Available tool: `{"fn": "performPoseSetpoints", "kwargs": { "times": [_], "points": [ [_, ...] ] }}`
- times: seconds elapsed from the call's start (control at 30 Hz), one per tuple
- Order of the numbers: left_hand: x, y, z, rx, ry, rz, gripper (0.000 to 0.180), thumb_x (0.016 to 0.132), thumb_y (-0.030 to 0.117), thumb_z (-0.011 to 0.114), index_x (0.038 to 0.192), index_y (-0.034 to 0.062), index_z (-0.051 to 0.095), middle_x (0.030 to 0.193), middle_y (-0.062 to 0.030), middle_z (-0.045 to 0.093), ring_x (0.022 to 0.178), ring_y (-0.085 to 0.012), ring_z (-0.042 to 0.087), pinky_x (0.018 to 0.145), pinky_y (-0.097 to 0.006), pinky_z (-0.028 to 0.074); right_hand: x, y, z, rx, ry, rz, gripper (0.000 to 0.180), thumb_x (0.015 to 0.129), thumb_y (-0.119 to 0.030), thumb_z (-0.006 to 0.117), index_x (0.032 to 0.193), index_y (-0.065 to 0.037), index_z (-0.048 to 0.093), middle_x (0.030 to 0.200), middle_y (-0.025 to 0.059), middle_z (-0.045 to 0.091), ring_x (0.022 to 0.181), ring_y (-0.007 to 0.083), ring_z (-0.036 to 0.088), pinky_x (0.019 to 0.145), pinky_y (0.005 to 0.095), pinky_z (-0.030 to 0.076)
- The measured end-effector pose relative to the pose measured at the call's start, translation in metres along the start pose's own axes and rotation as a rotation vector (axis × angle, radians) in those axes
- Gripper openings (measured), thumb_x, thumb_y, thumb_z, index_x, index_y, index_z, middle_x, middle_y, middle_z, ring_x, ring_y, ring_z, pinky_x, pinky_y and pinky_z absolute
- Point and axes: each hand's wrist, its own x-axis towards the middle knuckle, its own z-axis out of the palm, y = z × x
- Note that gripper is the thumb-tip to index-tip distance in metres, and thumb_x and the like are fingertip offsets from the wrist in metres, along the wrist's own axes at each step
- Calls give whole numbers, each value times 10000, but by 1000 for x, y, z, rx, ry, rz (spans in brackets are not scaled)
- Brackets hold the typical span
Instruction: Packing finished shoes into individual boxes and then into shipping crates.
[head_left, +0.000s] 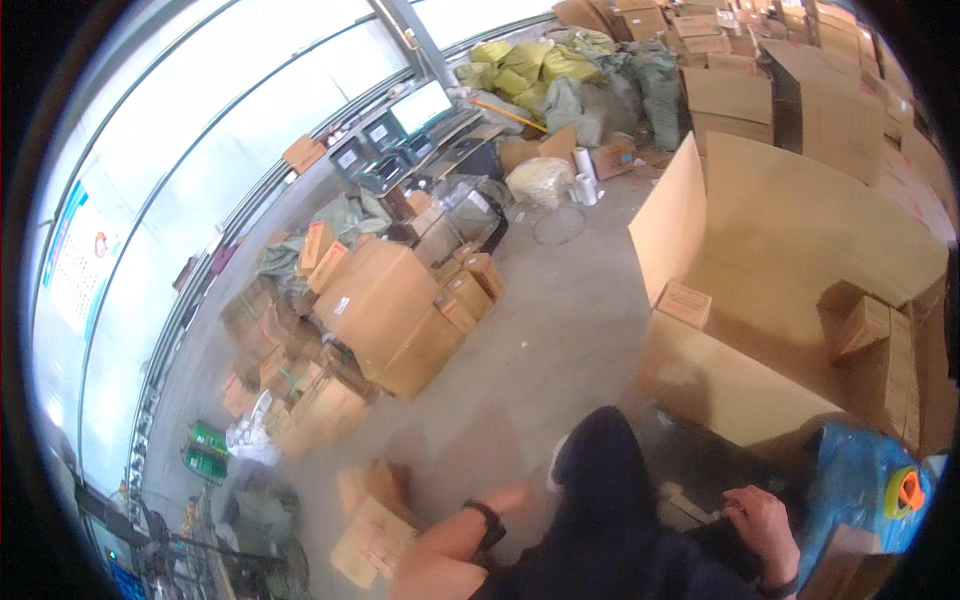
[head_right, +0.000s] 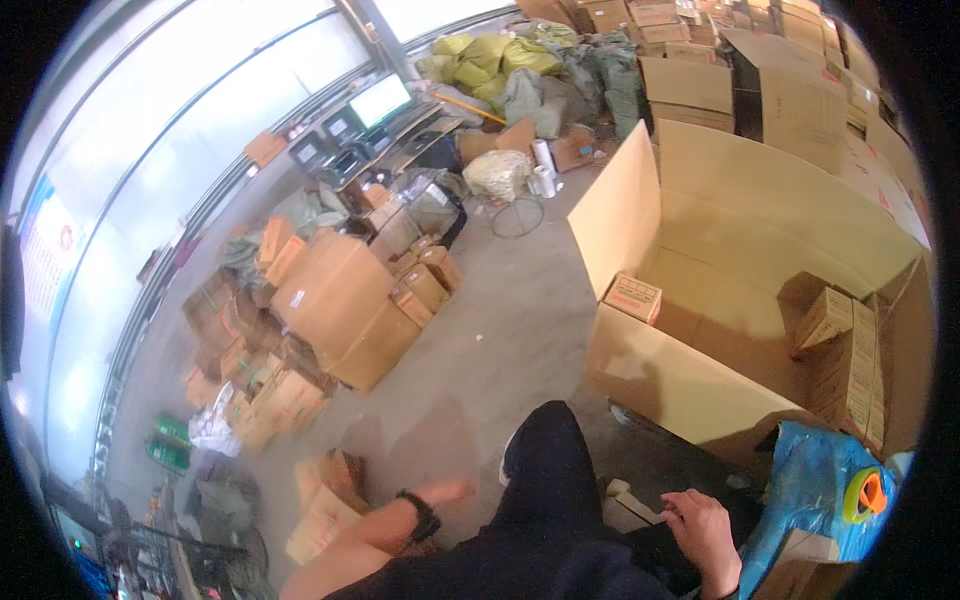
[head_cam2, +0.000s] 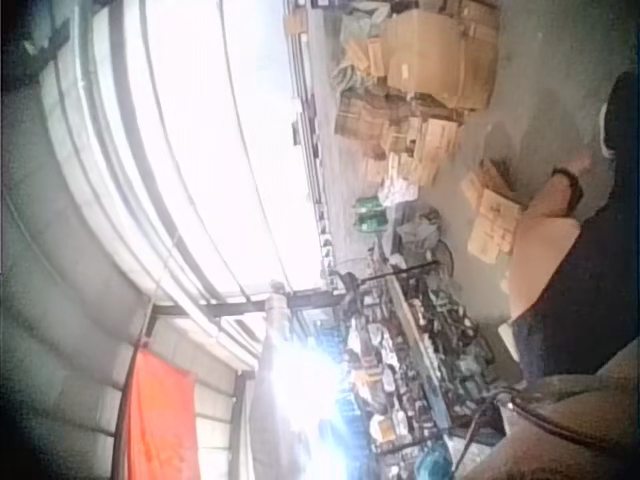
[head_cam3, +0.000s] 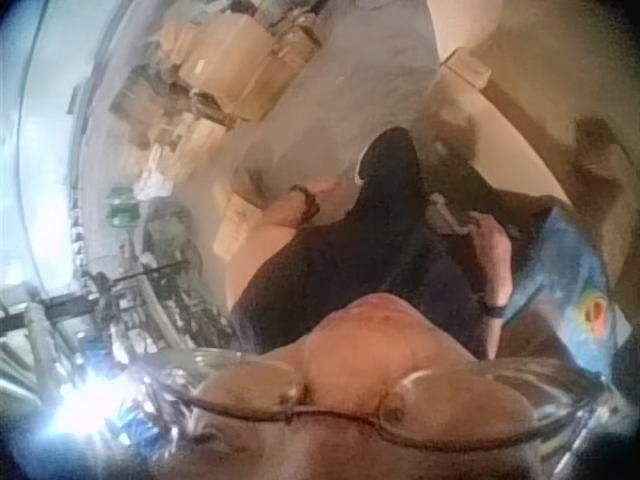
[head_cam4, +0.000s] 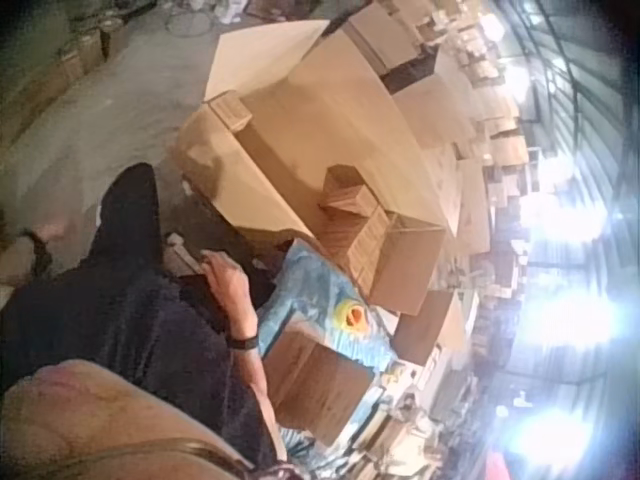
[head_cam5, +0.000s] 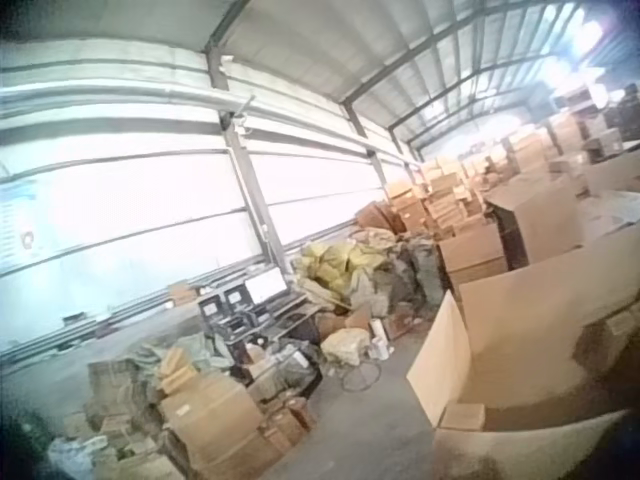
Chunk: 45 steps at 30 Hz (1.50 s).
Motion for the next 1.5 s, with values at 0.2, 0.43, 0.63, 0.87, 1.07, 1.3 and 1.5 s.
{"fn": "performPoseSetpoints", "kwargs": {
  "times": [0.2,0.43,0.63,0.87,1.07,1.3,1.5],
  "points": [
    [57,81,-21,545,-56,510,394,1012,325,547,1285,49,613,1127,-173,712,1055,-346,675,903,-443,532,5,-41,23,70,89,43,216,822,-117,719,1029,-58,707,881,105,689,857,320,679,737,415,531],
    [97,148,-3,1128,-306,573,456,982,440,524,970,36,735,974,-206,710,939,-400,672,810,-498,527,-6,-41,8,6,91,-64,317,952,-268,578,1227,-111,590,1039,110,635,1002,328,634,848,454,520],
    [89,260,68,1410,-540,510,434,1015,369,507,1158,6,697,1164,-247,680,1119,-394,643,954,-444,484,-123,-39,7,-44,490,358,296,925,-269,628,1163,-92,619,1010,103,640,978,306,651,835,447,521],
    [131,314,162,1267,-828,908,404,1020,307,516,1214,-20,654,1194,-229,680,1157,-399,620,988,-426,476,-195,-70,32,-165,910,773,214,896,-259,650,1029,-93,631,973,127,643,935,337,651,784,465,542],
    [101,334,254,1231,-1073,1062,395,1018,261,538,1273,-27,628,1262,-238,656,1208,-334,615,1037,-396,458,-193,-91,92,28,816,786,219,892,-245,644,1006,-58,637,945,173,665,913,380,670,765,496,546],
    [229,281,317,1800,-1294,982,467,957,415,542,1250,77,676,1246,-221,657,1212,-392,594,1007,-454,483,-211,-145,157,116,911,1023,237,939,-271,586,1045,-67,644,1036,149,674,1003,373,647,808,503,534],
    [160,224,449,1626,-1548,1203,457,961,389,545,1263,68,666,1254,-215,657,1215,-380,596,1012,-444,480,-180,-196,233,346,952,1278,283,986,-323,514,1073,-82,634,1023,181,680,993,400,648,795,519,526]
  ]
}}
